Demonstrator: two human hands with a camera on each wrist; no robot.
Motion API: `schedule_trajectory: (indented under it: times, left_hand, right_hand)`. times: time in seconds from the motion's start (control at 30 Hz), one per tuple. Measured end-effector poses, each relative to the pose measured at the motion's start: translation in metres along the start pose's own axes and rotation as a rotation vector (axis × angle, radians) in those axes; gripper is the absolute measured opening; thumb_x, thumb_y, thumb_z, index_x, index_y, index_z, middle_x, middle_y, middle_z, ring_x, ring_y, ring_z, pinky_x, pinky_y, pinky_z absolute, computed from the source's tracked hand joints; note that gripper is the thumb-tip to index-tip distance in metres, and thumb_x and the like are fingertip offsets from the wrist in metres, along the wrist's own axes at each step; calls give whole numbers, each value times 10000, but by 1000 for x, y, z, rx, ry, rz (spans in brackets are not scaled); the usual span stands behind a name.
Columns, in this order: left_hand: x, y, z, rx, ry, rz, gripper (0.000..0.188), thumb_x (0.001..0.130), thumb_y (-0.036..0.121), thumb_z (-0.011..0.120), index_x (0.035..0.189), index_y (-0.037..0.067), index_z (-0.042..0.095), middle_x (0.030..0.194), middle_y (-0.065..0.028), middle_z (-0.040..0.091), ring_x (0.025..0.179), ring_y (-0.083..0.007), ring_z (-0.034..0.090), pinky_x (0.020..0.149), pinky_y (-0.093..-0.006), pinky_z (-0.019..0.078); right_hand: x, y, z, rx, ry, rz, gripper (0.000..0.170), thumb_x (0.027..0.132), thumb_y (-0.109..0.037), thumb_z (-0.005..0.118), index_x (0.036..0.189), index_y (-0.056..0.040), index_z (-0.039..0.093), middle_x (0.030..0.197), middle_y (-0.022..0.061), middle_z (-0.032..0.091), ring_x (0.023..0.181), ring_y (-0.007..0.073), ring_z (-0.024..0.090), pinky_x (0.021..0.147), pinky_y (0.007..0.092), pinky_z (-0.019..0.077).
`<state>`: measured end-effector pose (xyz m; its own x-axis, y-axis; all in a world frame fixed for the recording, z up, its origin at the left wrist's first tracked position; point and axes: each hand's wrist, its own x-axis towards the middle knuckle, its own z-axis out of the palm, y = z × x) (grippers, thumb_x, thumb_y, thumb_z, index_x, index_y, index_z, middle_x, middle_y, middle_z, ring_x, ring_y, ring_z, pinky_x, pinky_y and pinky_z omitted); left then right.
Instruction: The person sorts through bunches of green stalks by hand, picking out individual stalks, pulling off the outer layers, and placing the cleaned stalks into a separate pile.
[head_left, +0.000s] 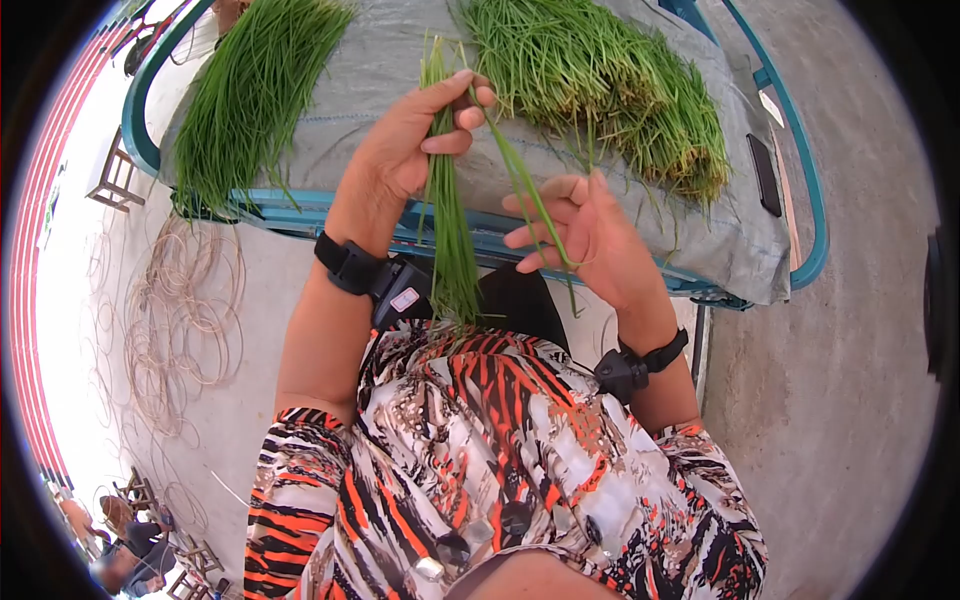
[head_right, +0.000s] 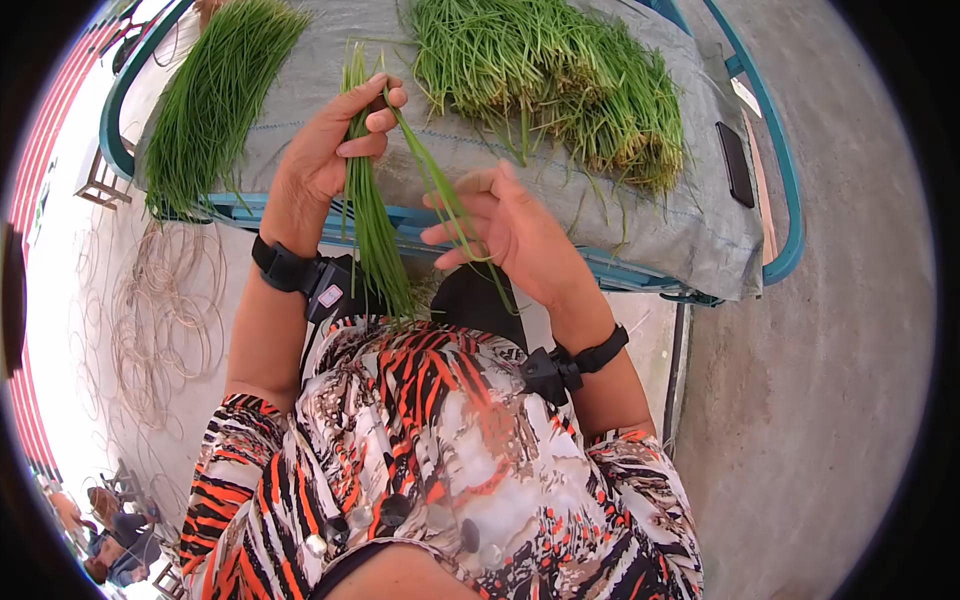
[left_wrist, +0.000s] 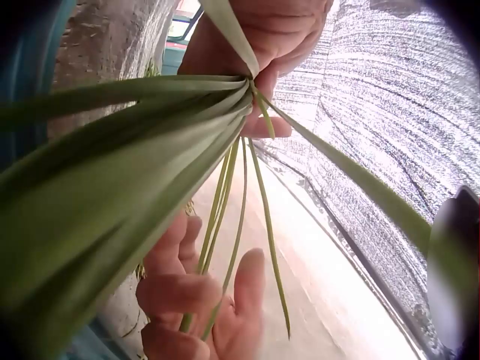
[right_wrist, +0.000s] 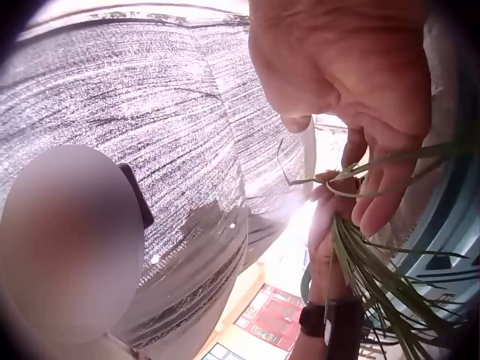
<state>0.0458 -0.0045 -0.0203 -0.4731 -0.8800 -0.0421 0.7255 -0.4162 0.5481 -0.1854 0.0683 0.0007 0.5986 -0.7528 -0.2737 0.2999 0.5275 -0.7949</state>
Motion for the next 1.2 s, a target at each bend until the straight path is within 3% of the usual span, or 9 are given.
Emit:
schedule_trajectory:
  times: [0.2, 0.3, 0.4, 0.53, 0.63, 0.7, 1.0, 1.1, 1.2]
  left_hand:
    - [2, 7, -9, 28, 0, 41, 181, 976, 164, 442, 985, -14, 473, 907, -60, 537, 570, -34, 448, 335, -131, 344]
    - [2, 7, -6, 46, 34, 48, 184, 977, 167, 442, 984, -14, 473, 902, -60, 540, 567, -35, 449, 339, -133, 349]
    - [3, 7, -16, 21, -4, 39, 184, 977, 168, 441, 978, -13, 474, 895, -61, 543, 577, -39, 455, 344, -135, 355]
    - [3, 6, -22, -40, 5, 47, 181, 977, 168, 444, 969, -10, 475, 881, -65, 543, 560, -41, 449, 349, -140, 359]
    - [3, 3, -13, -94, 150, 117, 172, 975, 160, 449, 959, -10, 472, 869, -67, 541, 555, -39, 446, 350, -142, 362]
    - [4, 10, -25, -158, 73, 104, 168, 975, 155, 448, 954, -10, 471, 857, -66, 538, 550, -40, 447, 352, -146, 366]
    - [7, 22, -37, -151, -1, 96, 178, 981, 161, 436, 932, -8, 467, 815, -61, 520, 516, -41, 423, 346, -151, 352]
    - [13, 25, -47, -201, -73, 72, 176, 983, 156, 429, 934, -11, 462, 835, -65, 525, 520, -42, 420, 352, -153, 355]
    - [16, 26, -46, -174, -46, 82, 173, 985, 152, 423, 935, -11, 455, 840, -64, 522, 514, -42, 412, 363, -157, 361]
  right_hand:
    - [-13, 2, -12, -117, -191, -46, 498, 973, -453, 342, 912, -8, 558, 1158, 172, 549, 971, 246, 601, 768, 352, 525]
    - [-16, -1, -4, -392, -137, -50, 389, 963, -357, 439, 873, -6, 580, 1098, 152, 578, 906, 199, 612, 742, 320, 524]
    - [-14, 1, -2, -358, -40, -64, 285, 947, -268, 498, 884, -4, 587, 1012, 129, 607, 837, 162, 616, 710, 290, 520]
    - [-14, 1, -2, -327, 14, -121, 267, 945, -249, 503, 889, -1, 585, 956, 115, 620, 798, 153, 618, 682, 280, 523]
    - [-13, 3, -1, -350, 42, -162, 277, 949, -256, 493, 904, 2, 583, 952, 124, 620, 762, 161, 623, 633, 276, 532]
    - [-16, 3, -3, -354, 18, -179, 301, 960, -276, 468, 936, 3, 577, 960, 137, 618, 728, 173, 626, 587, 282, 538]
    - [-15, 9, -5, -74, 43, -93, 541, 982, -453, 261, 1255, 3, 362, 986, 218, 594, 636, 217, 637, 432, 296, 530]
    - [-17, 11, -11, -62, -33, 29, 520, 987, -422, 300, 1242, 20, 401, 988, 204, 599, 677, 197, 632, 455, 262, 521]
    - [-21, 12, -6, -124, -23, 96, 446, 987, -385, 343, 1130, 12, 487, 791, 109, 591, 550, 124, 558, 406, 223, 454]
